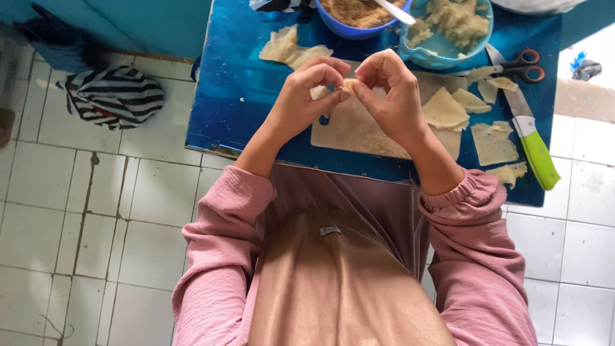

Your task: The person sits at a low table folding thin flat wrappers into triangular pieces, occasionally spooning brown filling from a bowl onto a wrapper and folding it over the filling, placing finished pieces aside and adding completed rolls to a plastic bag.

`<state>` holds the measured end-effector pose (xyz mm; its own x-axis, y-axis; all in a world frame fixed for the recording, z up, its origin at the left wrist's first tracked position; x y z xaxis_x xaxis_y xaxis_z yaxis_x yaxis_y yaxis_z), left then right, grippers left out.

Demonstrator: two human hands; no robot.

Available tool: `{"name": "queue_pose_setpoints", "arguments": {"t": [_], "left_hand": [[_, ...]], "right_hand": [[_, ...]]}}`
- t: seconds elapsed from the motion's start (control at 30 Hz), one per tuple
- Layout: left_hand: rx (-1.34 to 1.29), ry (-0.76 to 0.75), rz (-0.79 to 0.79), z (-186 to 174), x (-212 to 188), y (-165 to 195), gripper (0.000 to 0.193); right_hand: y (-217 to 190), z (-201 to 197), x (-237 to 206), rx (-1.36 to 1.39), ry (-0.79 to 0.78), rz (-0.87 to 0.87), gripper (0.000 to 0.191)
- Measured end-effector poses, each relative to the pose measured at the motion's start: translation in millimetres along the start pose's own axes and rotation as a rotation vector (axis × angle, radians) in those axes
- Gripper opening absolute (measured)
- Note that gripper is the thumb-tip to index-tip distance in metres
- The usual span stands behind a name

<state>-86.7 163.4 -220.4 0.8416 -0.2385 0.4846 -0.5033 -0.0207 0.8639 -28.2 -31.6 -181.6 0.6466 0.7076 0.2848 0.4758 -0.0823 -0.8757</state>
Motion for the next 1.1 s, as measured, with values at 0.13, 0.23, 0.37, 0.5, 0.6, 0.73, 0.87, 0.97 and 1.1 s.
{"name": "queue_pose_setpoints", "arguments": {"t": [0.13,0.23,0.37,0.5,0.6,0.73,0.87,0.97,1.1], "left_hand": [[-0.211,0.076,-0.279,22,-5,-7,0.011],[-0.288,0.095,-0.319,40,-3,-5,0.015],[0.172,0.134,-0.308,55,-3,5,0.009],[0.488,0.119,-0.294,63,1,8,0.008],[0.647,0.095,-0.373,67,5,6,0.013],[0.667,0.073,-0.393,66,6,5,0.015],[0.6,0.116,-0.37,66,3,8,0.013],[0.56,0.131,-0.386,66,3,9,0.014],[0.534,0.126,-0.398,64,3,9,0.015]], "right_hand": [[3,-8,-20,0.288,0.081,0.063,0.017],[5,-20,-30,0.098,0.024,0.004,0.023],[8,-27,-40,-0.157,-0.002,0.019,0.023],[6,-29,-52,-0.604,0.102,-0.017,0.023],[6,-50,-54,-0.9,0.199,-0.054,0.022],[15,-92,-45,-1.035,0.137,-0.017,0.026],[32,-108,-25,-1.013,0.038,-0.031,0.015],[39,-111,-15,-0.872,0.017,-0.001,0.013],[29,-107,-17,-0.679,0.021,0.07,0.016]]}}
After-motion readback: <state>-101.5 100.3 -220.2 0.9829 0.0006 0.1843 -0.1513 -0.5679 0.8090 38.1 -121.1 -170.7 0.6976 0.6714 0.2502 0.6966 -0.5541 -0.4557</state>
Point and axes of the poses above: each hand's wrist, its own x-axis towards the middle knuckle, its own z-axis out of the palm, y = z × x, the point moved 1 cm from there along x, towards the middle knuckle, and after that the axes turned 12 degrees about -y, right-handed, at the moved point
